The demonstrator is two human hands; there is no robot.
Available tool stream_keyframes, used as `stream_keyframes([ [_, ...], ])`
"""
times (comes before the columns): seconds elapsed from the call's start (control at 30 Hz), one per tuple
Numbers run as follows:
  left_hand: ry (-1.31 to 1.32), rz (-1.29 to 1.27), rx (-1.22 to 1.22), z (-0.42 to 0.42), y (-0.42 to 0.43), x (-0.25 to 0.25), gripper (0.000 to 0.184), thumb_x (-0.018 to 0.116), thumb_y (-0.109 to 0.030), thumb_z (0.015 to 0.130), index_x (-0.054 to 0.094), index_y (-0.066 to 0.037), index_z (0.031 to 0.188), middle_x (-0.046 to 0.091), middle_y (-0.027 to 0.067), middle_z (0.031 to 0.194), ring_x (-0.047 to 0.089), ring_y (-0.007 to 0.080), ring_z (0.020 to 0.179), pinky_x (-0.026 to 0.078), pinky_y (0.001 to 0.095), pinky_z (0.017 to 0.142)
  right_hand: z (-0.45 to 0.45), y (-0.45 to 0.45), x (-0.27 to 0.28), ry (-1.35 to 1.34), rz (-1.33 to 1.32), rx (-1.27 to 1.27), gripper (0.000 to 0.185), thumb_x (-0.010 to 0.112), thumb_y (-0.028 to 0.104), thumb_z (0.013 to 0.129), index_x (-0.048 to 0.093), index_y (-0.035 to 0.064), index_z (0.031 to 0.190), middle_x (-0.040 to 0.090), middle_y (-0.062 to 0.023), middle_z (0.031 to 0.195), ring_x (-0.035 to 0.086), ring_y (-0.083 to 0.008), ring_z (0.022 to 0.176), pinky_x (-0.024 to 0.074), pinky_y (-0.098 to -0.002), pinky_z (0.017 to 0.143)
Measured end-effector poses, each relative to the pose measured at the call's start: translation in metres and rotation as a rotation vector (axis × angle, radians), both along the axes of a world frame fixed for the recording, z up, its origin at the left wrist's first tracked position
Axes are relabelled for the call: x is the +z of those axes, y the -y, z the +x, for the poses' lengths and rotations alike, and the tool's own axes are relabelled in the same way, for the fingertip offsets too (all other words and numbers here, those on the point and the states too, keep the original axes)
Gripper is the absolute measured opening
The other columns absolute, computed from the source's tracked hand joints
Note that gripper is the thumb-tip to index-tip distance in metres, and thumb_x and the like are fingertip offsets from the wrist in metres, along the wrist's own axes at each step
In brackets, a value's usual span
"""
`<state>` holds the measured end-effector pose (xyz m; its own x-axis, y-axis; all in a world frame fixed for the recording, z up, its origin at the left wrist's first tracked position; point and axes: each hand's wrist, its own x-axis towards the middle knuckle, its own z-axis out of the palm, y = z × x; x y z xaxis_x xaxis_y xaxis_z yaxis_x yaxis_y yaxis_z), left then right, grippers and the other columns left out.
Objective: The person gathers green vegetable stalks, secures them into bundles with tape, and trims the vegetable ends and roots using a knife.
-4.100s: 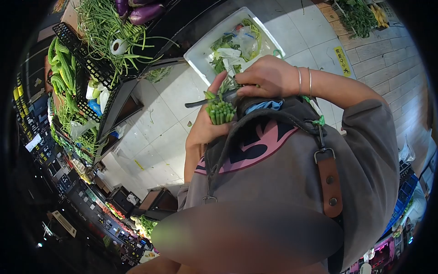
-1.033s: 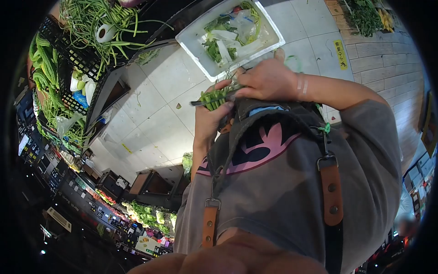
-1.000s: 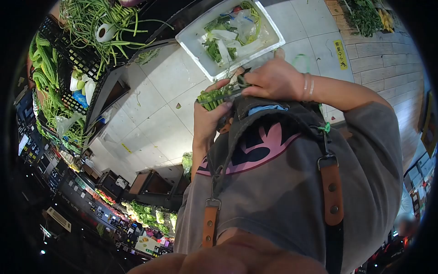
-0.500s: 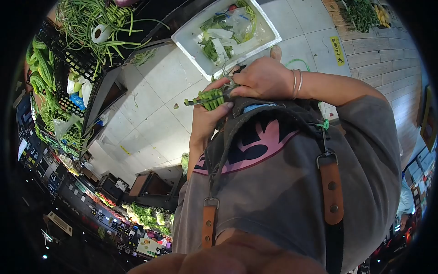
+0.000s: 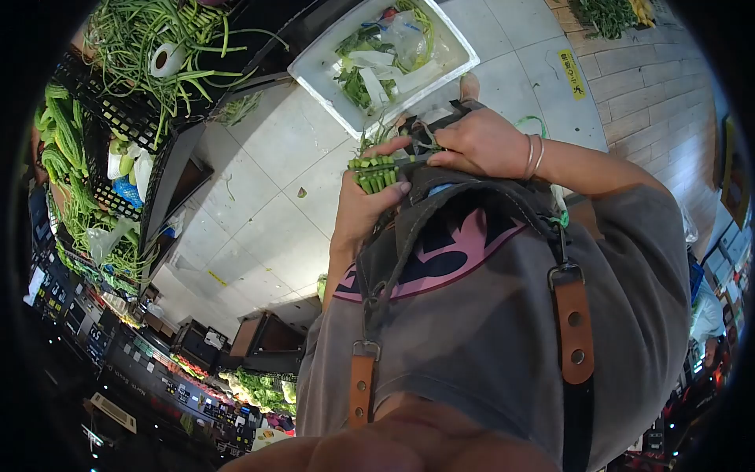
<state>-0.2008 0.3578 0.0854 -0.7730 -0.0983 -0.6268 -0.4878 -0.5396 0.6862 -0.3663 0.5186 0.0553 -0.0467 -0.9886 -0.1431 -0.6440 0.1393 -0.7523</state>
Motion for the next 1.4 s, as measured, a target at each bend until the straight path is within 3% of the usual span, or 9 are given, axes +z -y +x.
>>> stream_keyframes([
  [0.33,-0.015,0.141,-0.139,0.005,0.011,-0.005,0.067,0.066,0.004,0.064,0.047,-0.006,0.127,0.054,-0.0016,0.088,0.051,0.0057,0.074,0.043,0.0195,0.069,0.017,0.005,-0.007,-0.057,-0.032,-0.067,0.034,0.053,0.039,0.086,0.052,0.0056,0.077,0.054,-0.0131,0.06,0.056,-0.0333,0.059,0.043,-0.0434,0.055],
  [0.6,0.037,0.06,0.032,0.0,-0.005,0.004,0.077,0.07,0.004,0.06,0.041,-0.005,0.132,0.052,-0.0012,0.088,0.049,0.007,0.081,0.041,0.0202,0.074,-0.012,0.024,-0.032,0.009,-0.171,0.019,0.036,0.051,0.04,0.086,0.056,0.0046,0.085,0.056,-0.0126,0.065,0.058,-0.0319,0.064,0.0433,-0.041,0.054],
  [0.8,0.065,-0.277,0.022,-0.018,-0.007,0.011,0.069,0.07,0.002,0.063,0.045,-0.003,0.127,0.054,0.0003,0.089,0.051,0.0089,0.081,0.042,0.0217,0.075,-0.028,0.028,-0.022,0.5,0.032,-0.13,0.04,0.045,0.037,0.092,0.058,0.0039,0.074,0.054,-0.0109,0.06,0.055,-0.0267,0.058,0.0408,-0.0347,0.055],
  [0.87,0.007,-0.63,-0.064,-0.024,-0.004,0.016,0.059,0.064,0.009,0.067,0.05,-0.002,0.123,0.055,0.0012,0.08,0.053,0.0071,0.07,0.044,0.0194,0.065,-0.039,0.032,-0.01,0.895,0.401,-0.207,0.042,0.042,0.037,0.094,0.056,0.0039,0.071,0.051,-0.0049,0.058,0.05,-0.0168,0.056,0.0395,-0.0296,0.055],
  [1.03,-0.048,-0.68,0.011,-0.021,0.012,0.006,0.029,0.066,0.006,0.07,0.057,-0.001,0.097,0.056,0.0028,0.081,0.053,0.0088,0.074,0.044,0.0219,0.068,-0.041,0.036,0.0,0.737,0.063,-0.316,0.043,0.043,0.04,0.094,0.055,0.0043,0.072,0.047,0.0014,0.057,0.043,-0.0076,0.05,0.0356,-0.023,0.048],
  [1.1,-0.085,-0.639,0.059,-0.023,0.02,0.003,0.024,0.068,0.004,0.069,0.057,-0.002,0.089,0.056,0.0035,0.082,0.053,0.0102,0.077,0.044,0.0239,0.07,-0.034,0.037,-0.006,1.083,0.174,-0.475,0.039,0.048,0.039,0.092,0.055,0.0047,0.076,0.045,0.0027,0.055,0.041,-0.0055,0.044,0.0329,-0.0209,0.042],
  [1.17,-0.298,-0.694,0.096,-0.028,0.032,-0.002,0.018,0.064,0.01,0.071,0.053,-0.002,0.08,0.057,0.0073,0.083,0.054,0.0127,0.077,0.045,0.025,0.07,-0.024,0.042,-0.015,1.135,0.183,-0.557,0.035,0.052,0.037,0.091,0.055,0.0044,0.078,0.044,0.0031,0.053,0.04,-0.0051,0.042,0.0321,-0.0209,0.04],
  [1.3,-0.41,-0.607,0.091,-0.035,0.059,-0.005,0.018,0.064,0.009,0.072,0.053,-0.002,0.081,0.057,0.0089,0.083,0.054,0.0143,0.077,0.045,0.0263,0.07,0.008,0.063,-0.015,1.21,0.052,-0.816,0.023,0.06,0.026,0.088,0.055,0.0039,0.08,0.041,0.004,0.049,0.037,-0.0042,0.039,0.0299,-0.0217,0.037],
  [1.4,-0.513,-0.671,0.054,-0.036,0.082,-0.003,0.02,0.068,0.005,0.072,0.053,-0.003,0.082,0.056,0.0046,0.081,0.053,0.0108,0.072,0.044,0.0237,0.064,0.031,0.078,0.017,0.982,-0.124,-0.907,0.014,0.063,0.017,0.084,0.059,0.0041,0.089,0.048,0.0036,0.056,0.045,-0.0033,0.049,0.0363,-0.0196,0.046],
])
